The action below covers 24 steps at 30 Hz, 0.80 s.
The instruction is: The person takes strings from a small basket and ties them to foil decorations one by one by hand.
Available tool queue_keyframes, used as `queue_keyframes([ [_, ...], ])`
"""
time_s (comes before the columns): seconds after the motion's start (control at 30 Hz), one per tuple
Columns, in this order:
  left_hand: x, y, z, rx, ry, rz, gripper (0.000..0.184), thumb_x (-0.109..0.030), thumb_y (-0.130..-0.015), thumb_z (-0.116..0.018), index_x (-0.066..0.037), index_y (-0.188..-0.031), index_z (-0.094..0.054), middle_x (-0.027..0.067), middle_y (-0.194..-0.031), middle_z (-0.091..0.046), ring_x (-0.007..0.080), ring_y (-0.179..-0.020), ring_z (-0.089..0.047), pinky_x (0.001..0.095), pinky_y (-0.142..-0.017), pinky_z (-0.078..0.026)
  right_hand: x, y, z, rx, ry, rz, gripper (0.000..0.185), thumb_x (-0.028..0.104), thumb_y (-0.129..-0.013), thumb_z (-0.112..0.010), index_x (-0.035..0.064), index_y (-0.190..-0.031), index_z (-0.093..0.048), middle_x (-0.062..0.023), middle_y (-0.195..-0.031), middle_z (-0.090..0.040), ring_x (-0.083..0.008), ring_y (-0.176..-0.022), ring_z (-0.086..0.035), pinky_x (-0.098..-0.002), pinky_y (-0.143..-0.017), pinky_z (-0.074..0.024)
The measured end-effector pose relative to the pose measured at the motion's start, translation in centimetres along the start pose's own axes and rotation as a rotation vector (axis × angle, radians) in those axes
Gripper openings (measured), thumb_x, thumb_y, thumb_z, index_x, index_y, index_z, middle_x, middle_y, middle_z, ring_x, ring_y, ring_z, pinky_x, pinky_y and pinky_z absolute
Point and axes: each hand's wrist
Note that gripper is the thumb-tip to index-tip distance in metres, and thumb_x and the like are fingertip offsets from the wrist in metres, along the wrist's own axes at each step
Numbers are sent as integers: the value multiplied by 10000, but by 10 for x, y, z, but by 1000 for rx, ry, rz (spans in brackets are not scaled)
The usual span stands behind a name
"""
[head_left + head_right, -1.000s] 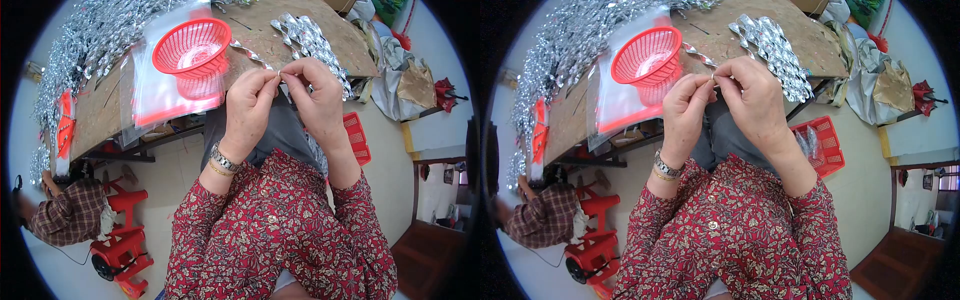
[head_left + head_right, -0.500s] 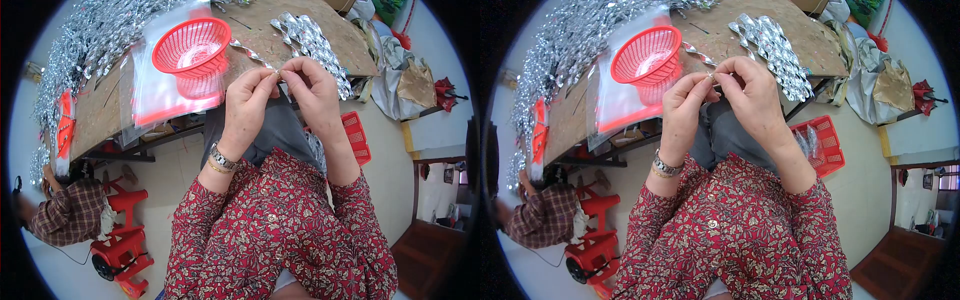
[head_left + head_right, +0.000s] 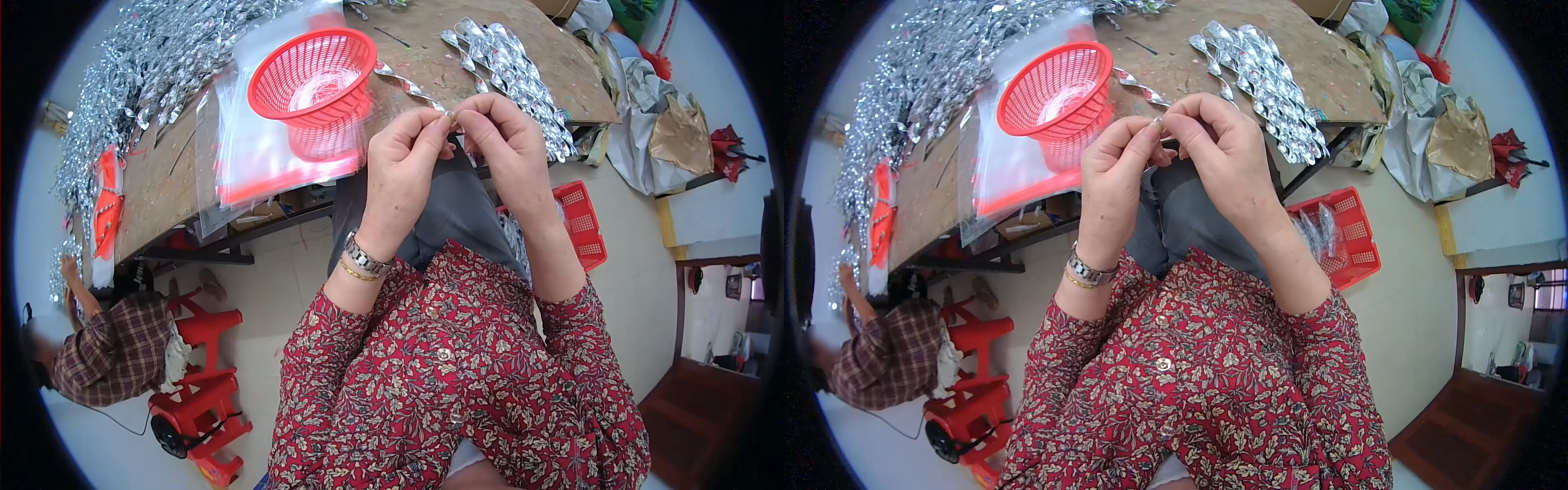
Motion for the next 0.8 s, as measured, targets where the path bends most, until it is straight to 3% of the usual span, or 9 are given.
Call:
queue_keyframes([
  [0.2, 0, 1, 0, -8, -33, -27, 154, -87, -915, -555, 52, -937, -618, 18, -759, -599, 60, -688, -544, 204, -621, -441, -4, 1, -1, -27, 95, 70, 65, 68, -889, -591, 12, -916, -606, 34, -785, -579, -22, -665, -484, -176, -584, -392],
  [0.27, 2, 2, 2, 32, -94, -27, 158, -98, -940, -535, 24, -992, -621, 7, -787, -594, 75, -730, -556, 228, -704, -486, -5, 1, -1, -32, 100, 66, 62, 64, -885, -595, 11, -916, -605, 33, -786, -579, -23, -667, -486, -176, -585, -393],
  [0.37, 1, 2, 1, 34, -79, -7, 160, -101, -940, -535, 25, -990, -620, 9, -787, -595, 77, -731, -558, 227, -703, -485, -4, 1, -1, -25, 69, 58, 66, 72, -889, -590, 11, -913, -604, 34, -784, -577, -24, -662, -482, -176, -590, -393],
  [0.5, 0, 3, -1, 25, 18, 6, 149, -87, -915, -554, 41, -934, -626, 10, -769, -606, 55, -687, -541, 202, -635, -442, -6, -2, 2, 5, -135, -52, 79, 89, -900, -579, 18, -915, -609, 19, -810, -591, -27, -668, -476, -181, -619, -402],
  [0.8, 1, 5, -1, 71, 22, 66, 158, -120, -941, -536, 18, -954, -613, 18, -778, -592, 85, -701, -558, 253, -718, -512, -5, -8, 13, 19, -489, -126, 74, 112, -940, -540, 43, -922, -561, -67, -974, -621, -46, -678, -476, -200, -663, -424],
])
Point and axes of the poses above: each hand's wrist, its own y-axis away from the middle knuckle, its own z-axis out of the back of the hand, x = y × z
